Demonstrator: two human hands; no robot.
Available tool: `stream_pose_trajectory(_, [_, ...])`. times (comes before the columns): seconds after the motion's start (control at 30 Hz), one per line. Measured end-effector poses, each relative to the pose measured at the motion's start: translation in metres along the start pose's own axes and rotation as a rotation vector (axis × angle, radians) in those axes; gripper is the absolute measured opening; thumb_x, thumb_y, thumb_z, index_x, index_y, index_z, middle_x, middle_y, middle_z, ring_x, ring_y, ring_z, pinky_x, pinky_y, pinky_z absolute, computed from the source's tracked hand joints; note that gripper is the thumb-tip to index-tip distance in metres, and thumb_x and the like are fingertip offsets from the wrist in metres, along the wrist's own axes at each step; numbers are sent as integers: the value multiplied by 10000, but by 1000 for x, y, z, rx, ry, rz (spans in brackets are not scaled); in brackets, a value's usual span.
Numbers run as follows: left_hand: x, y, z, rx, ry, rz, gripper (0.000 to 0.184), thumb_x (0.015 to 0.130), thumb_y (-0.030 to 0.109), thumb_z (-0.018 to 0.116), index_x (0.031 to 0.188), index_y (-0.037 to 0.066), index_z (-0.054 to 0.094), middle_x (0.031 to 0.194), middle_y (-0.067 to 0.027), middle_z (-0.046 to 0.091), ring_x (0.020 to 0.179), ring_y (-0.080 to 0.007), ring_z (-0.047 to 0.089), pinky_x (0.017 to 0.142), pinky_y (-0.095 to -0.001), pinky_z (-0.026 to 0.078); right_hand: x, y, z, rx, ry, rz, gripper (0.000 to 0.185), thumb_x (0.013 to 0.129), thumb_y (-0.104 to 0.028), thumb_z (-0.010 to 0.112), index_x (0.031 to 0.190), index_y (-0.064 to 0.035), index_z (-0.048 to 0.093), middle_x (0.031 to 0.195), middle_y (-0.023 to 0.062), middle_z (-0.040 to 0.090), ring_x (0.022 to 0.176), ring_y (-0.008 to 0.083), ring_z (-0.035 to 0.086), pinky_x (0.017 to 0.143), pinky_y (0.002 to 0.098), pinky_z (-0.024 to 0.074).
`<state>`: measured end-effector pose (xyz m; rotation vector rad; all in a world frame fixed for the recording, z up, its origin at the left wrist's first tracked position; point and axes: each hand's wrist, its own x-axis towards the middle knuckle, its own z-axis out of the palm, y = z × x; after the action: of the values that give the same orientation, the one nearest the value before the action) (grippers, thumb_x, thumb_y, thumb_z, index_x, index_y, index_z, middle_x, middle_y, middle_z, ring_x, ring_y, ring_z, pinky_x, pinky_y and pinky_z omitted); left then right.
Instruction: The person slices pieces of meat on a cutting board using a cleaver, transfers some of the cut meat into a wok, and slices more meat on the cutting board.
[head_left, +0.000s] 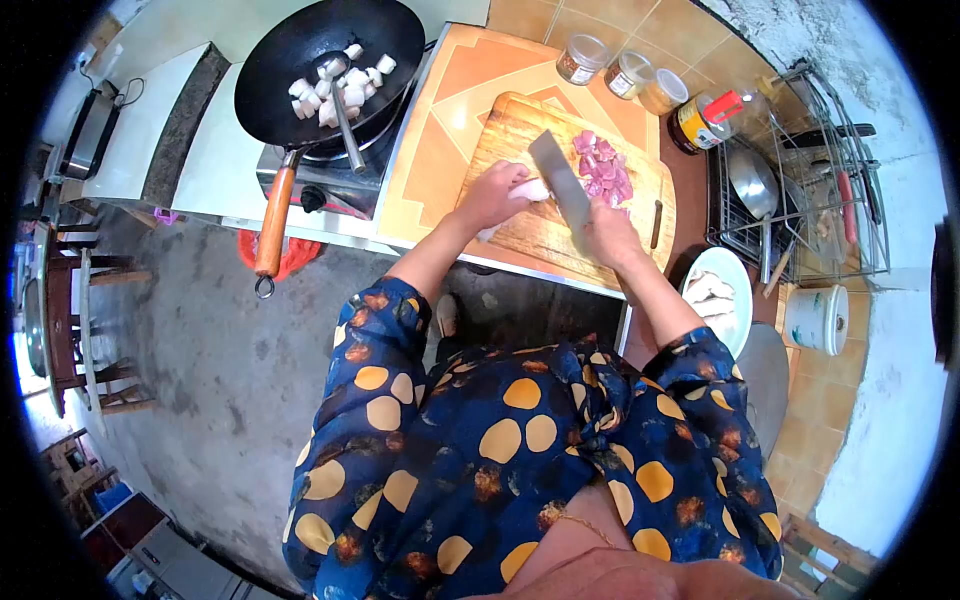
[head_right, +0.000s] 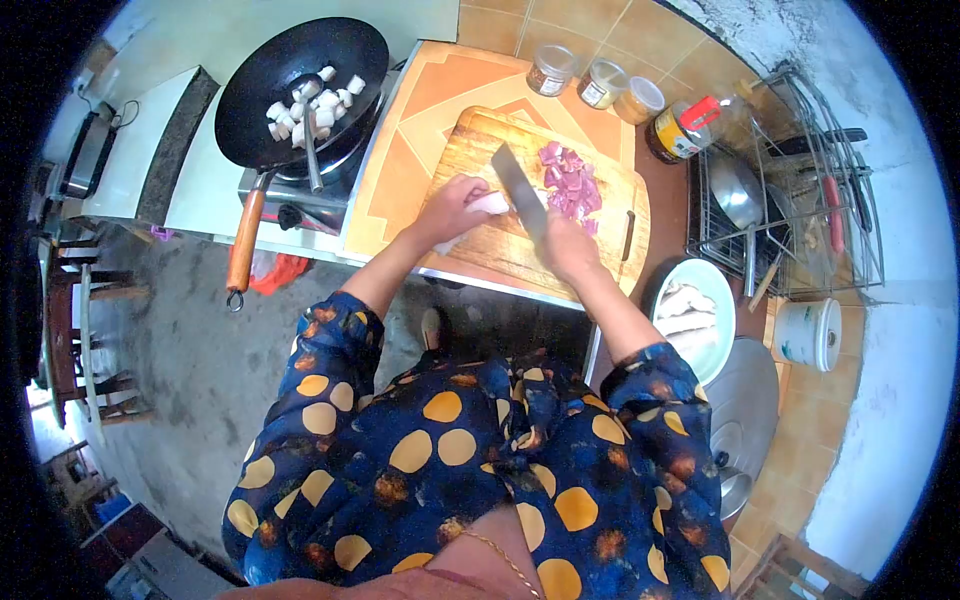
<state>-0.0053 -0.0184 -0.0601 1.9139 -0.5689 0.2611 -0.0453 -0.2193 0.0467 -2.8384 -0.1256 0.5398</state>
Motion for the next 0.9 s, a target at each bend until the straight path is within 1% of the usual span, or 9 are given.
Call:
stream_pose_trajectory(0.07, [-2, 2, -2, 62, -77, -121, 276, 692, 125, 696, 939, 56, 596, 832, -79, 549, 752, -212, 564, 688, -310, 464, -2, -1, -9, -16, 12, -26, 276, 796, -112, 495, 1014, 58, 489, 912, 294, 597, 878, 413, 595, 771, 460, 464])
stream_pose_trajectory(0.17, [-1, 7, -3, 50, -64, -133, 288, 693, 126, 693, 953, 55, 593, 828, -74, 545, 739, -209, 555, 680, -308, 463, -5, -9, -25, -29, -2, -83, 265, 801, -98, 502, 1013, 60, 477, 889, 293, 598, 878, 411, 595, 774, 467, 460])
stream_pose_trajectory(0.23, [0, 8, -5, 68, -58, -132, 291, 696, 128, 690, 959, 54, 592, 825, -74, 545, 739, -208, 556, 682, -308, 463, -5, -13, -27, 9, -74, -87, 294, 776, -82, 554, 1011, 59, 448, 875, 311, 581, 894, 434, 568, 794, 469, 442])
stream_pose_trajectory(0.3, [-2, 9, -4, 77, -58, -133, 294, 699, 130, 687, 965, 52, 591, 822, -74, 545, 739, -208, 556, 684, -308, 463, -5, -10, -23, -7, -104, -100, 297, 775, -81, 552, 1012, 63, 446, 873, 313, 580, 896, 435, 568, 794, 471, 442])
stream_pose_trajectory(0.47, [0, 0, -4, 75, -87, -97, 289, 704, 155, 682, 956, 47, 589, 849, -95, 565, 787, -239, 578, 710, -325, 468, 1, -15, -20, -27, -139, -107, 300, 771, -71, 540, 1014, 72, 439, 869, 312, 580, 897, 433, 571, 794, 471, 444])
stream_pose_trajectory(0.53, [1, 0, -5, 88, -108, -112, 287, 704, 160, 678, 952, 47, 588, 857, -103, 571, 804, -253, 582, 718, -337, 469, 1, -26, -24, -70, -143, -83, 256, 815, -88, 479, 1029, 53, 476, 922, 286, 596, 908, 400, 590, 786, 461, 458])
stream_pose_trajectory(0.67, [1, -1, -4, 120, -132, -90, 267, 707, 158, 659, 940, 48, 588, 871, -121, 581, 838, -284, 586, 733, -363, 470, 19, -38, -14, -93, -171, -70, 267, 816, -92, 482, 1043, 46, 471, 947, 282, 593, 928, 397, 583, 790, 463, 457])
stream_pose_trajectory(0.77, [2, 7, -6, 134, -133, -53, 255, 706, 148, 651, 933, 51, 589, 873, -123, 581, 835, -292, 583, 733, -366, 469, 34, -46, -1, -72, -97, -111, 250, 813, -89, 494, 1027, 37, 463, 939, 275, 597, 919, 397, 585, 784, 464, 461])
stream_pose_trajectory(0.9, [-1, 1, 2, 92, -148, -38, 251, 705, 141, 652, 933, 55, 592, 871, -127, 582, 835, -293, 584, 731, -371, 469, 57, -44, 21, -32, 16, -49, 250, 796, -128, 553, 971, 20, 453, 890, 263, 606, 883, 401, 595, 766, 460, 469])
